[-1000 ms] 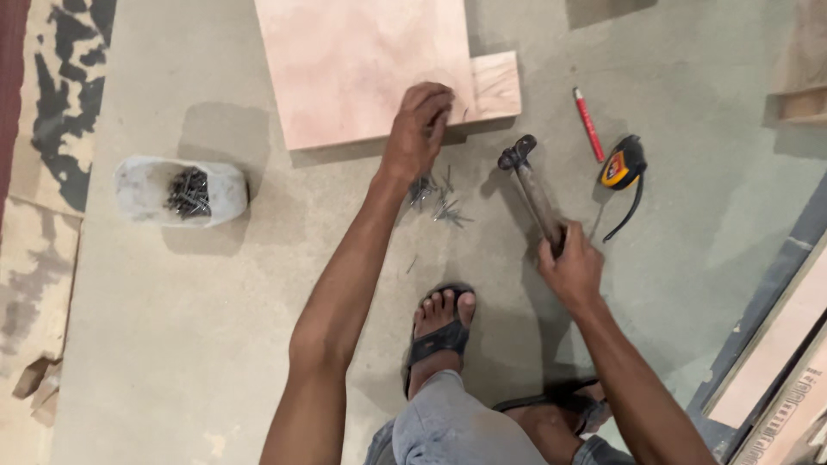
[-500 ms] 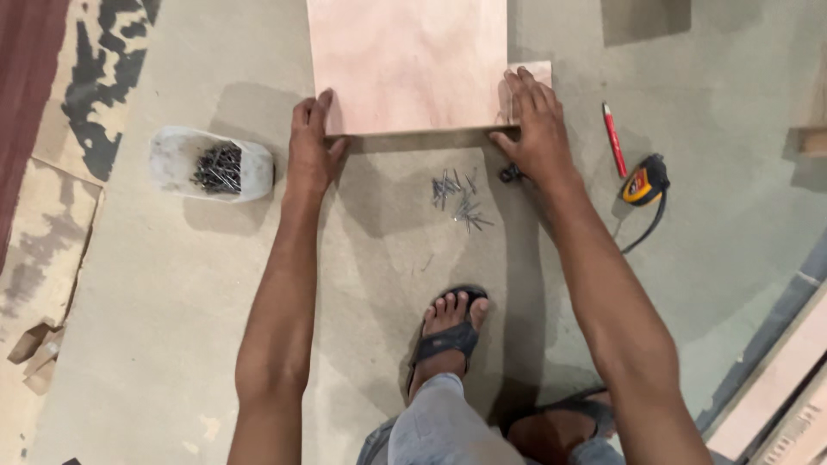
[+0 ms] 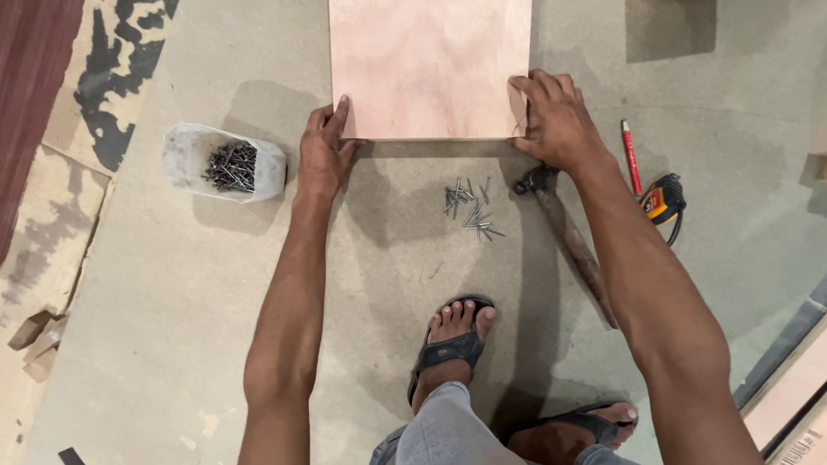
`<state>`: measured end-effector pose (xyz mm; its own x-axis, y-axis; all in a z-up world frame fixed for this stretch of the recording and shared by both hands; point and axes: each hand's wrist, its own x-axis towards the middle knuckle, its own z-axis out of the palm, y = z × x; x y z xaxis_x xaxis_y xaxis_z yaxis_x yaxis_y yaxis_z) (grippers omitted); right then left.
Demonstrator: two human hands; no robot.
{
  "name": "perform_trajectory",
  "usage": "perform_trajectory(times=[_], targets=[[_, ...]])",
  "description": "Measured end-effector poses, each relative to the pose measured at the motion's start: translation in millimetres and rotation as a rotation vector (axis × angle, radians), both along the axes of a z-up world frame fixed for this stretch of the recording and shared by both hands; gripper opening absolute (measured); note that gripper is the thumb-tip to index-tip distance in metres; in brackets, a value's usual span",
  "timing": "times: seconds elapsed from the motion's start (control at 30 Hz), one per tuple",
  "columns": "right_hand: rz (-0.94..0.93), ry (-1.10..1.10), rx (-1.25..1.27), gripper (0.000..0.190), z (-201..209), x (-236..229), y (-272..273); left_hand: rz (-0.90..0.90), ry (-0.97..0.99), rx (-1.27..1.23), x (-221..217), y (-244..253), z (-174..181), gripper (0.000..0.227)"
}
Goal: The person aligns a rectangular plywood sheet over a smaller wooden block on the floor, then repeatedly picks up nails and hammers them into the wood using a claw hammer. The person adjusts the wood position and continues nailing along the edges.
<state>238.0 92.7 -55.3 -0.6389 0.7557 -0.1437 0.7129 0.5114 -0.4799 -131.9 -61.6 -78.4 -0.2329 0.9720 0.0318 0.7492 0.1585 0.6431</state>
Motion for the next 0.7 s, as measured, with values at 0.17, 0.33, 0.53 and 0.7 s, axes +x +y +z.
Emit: perform_trajectory(times=[0.17,0.33,0.53,0.7], targets=[[-0.006,0.010,0.000,0.098,-3,1,1,0.012,0.028,-0.040,-3,2,0,0.083],[-0.085,0.010,0.067,0.092,-15,-2,-20,0.022,-0.007,-0.054,-3,2,2,0.081],[-0.207,0.323,0.304,0.047,-33,0,-63,0.038,0.006,-0.124,3,3,4,0.079],[-0.213,0.394,0.356,0.034,-36,-5,-62,0.059,-0.030,-0.129,3,5,11,0.073]])
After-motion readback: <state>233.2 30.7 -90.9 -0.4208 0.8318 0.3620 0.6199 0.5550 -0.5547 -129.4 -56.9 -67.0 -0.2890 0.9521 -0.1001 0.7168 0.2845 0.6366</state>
